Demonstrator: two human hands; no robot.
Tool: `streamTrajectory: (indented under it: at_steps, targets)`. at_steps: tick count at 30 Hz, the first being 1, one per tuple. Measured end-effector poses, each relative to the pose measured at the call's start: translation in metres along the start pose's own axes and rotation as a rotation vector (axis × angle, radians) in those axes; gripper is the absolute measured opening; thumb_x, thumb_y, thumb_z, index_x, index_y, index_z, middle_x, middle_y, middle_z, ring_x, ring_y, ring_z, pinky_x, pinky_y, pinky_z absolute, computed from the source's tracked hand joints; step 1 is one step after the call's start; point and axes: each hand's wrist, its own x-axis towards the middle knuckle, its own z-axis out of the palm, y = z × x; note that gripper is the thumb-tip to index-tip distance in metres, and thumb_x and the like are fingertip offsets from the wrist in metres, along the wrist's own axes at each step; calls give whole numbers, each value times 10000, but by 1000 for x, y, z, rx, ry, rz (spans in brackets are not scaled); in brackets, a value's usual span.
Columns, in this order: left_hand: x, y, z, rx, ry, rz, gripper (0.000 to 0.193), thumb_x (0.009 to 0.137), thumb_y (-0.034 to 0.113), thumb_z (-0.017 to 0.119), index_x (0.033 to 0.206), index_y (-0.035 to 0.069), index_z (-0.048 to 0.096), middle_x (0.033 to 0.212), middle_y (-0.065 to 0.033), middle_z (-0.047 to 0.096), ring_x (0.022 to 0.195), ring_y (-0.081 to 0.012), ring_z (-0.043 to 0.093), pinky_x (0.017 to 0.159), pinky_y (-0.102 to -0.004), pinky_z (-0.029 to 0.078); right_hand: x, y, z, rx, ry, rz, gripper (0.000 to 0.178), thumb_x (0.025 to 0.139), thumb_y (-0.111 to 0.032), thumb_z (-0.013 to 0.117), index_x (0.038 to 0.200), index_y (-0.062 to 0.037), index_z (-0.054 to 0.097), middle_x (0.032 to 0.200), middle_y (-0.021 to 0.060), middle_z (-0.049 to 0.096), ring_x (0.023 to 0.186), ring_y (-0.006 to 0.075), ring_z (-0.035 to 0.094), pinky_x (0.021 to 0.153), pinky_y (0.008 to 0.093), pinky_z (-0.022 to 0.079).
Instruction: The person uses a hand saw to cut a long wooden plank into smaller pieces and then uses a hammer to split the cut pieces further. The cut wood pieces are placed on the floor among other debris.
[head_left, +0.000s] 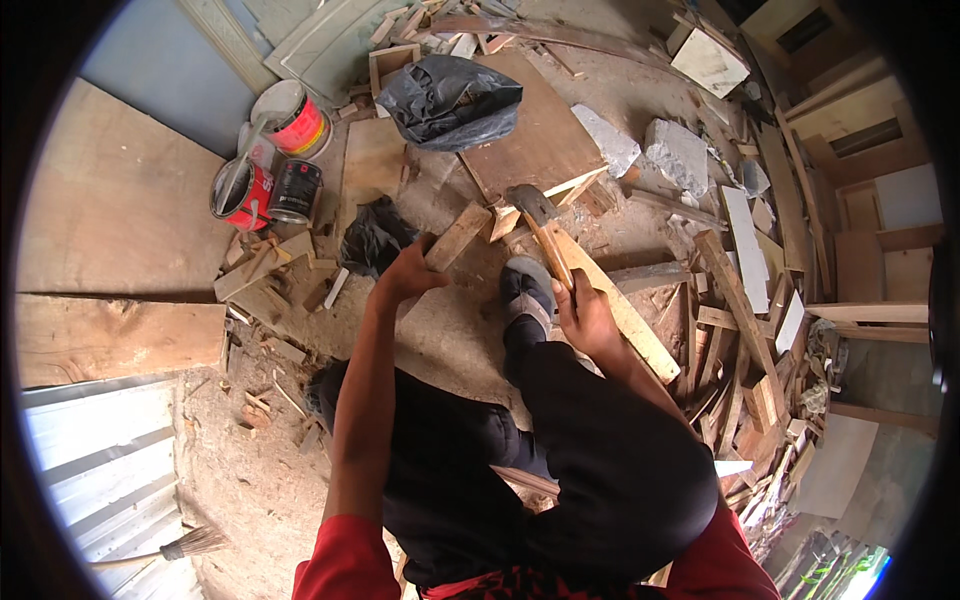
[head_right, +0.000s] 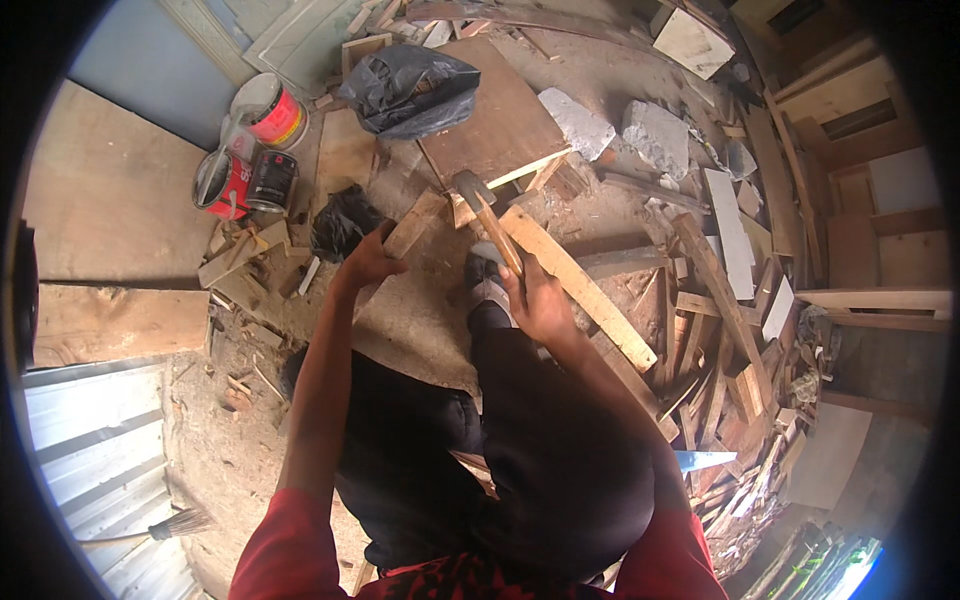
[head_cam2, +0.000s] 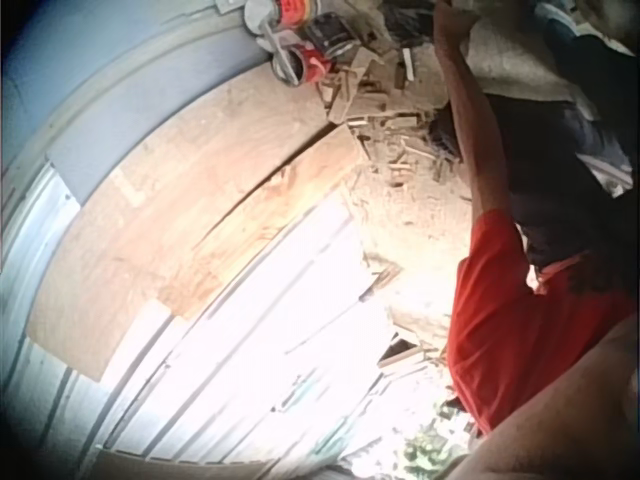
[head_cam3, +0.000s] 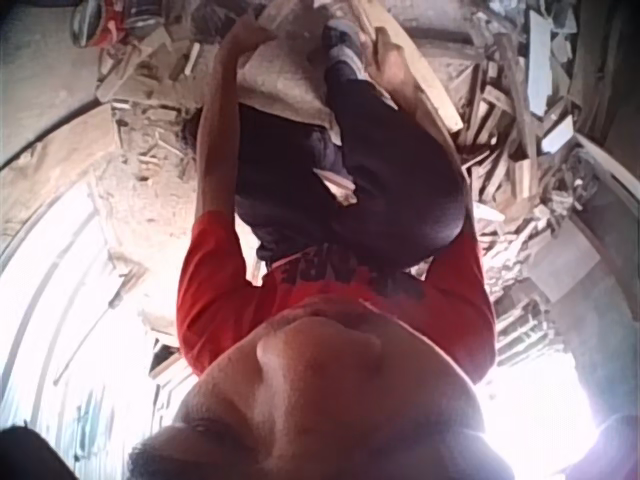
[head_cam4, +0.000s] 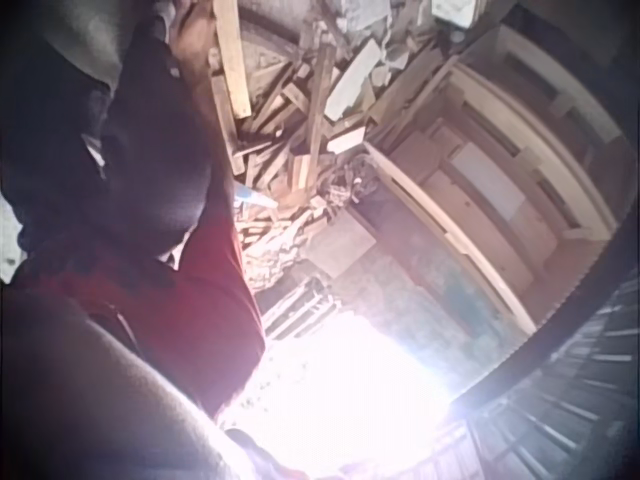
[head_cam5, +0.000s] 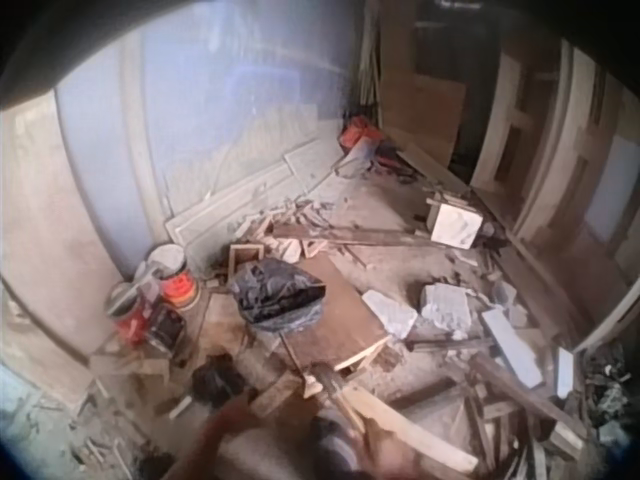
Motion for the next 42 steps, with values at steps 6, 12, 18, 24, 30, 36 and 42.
streamTrajectory:
  at_steps: [6, 12, 18, 24, 30, 36, 42]
  targets:
    - [3, -3, -14, -145, -144, -105, 834, 694, 139, 782, 1411, -79, 415, 971, -190, 705, 832, -226, 691, 768, -365, 531, 4, 3, 6, 30, 35, -87, 233, 1002, -206, 558, 1027, 12, 482, 616, 263, 546, 626, 498, 599, 496, 484, 431]
    - [5, 6, -18, -171, -220, -166, 744, 720, 136, 783, 1350, -81, 452, 848, -153, 729, 753, -200, 711, 718, -326, 547, 14, 16, 14, -11, 16, -84, 227, 993, -195, 574, 1014, 7, 475, 620, 252, 563, 627, 499, 596, 498, 497, 435]
    - [11, 3, -25, -190, -303, -192, 456, 716, 142, 758, 1084, -83, 612, 776, -142, 729, 711, -192, 707, 699, -310, 537, 16, 28, 19, -90, 8, -133, 224, 1004, -201, 553, 1026, 7, 473, 631, 259, 570, 625, 488, 610, 495, 506, 440]
    - [8, 12, -29, -116, -321, -182, 180, 694, 151, 722, 731, -24, 700, 738, -95, 713, 671, -176, 679, 692, -305, 520, 14, 19, 16, -51, 34, -51, 234, 1011, -215, 541, 1027, 9, 475, 623, 255, 568, 611, 484, 608, 489, 498, 432]
    - [3, 33, -35, 86, -328, -148, 185, 684, 208, 708, 702, 24, 713, 725, -82, 699, 678, -162, 658, 688, -304, 495, 21, 13, 22, -99, 21, -63, 248, 1006, -230, 553, 1030, 3, 473, 641, 266, 579, 642, 494, 616, 501, 521, 439]
    - [4, 15, -34, 30, -423, -72, 224, 738, 255, 642, 704, 48, 720, 723, -81, 704, 710, -168, 666, 707, -324, 497, 23, -44, 4, -17, 107, -198, 285, 991, -262, 556, 1039, 1, 458, 636, 293, 591, 634, 530, 598, 505, 578, 459]
    - [14, 16, -37, 25, -460, 3, 294, 750, 278, 673, 711, -10, 720, 725, -105, 717, 698, -186, 691, 713, -340, 528, 26, -5, 11, -292, 121, -195, 326, 960, -270, 598, 1070, 14, 482, 621, 275, 603, 582, 480, 619, 484, 540, 495]
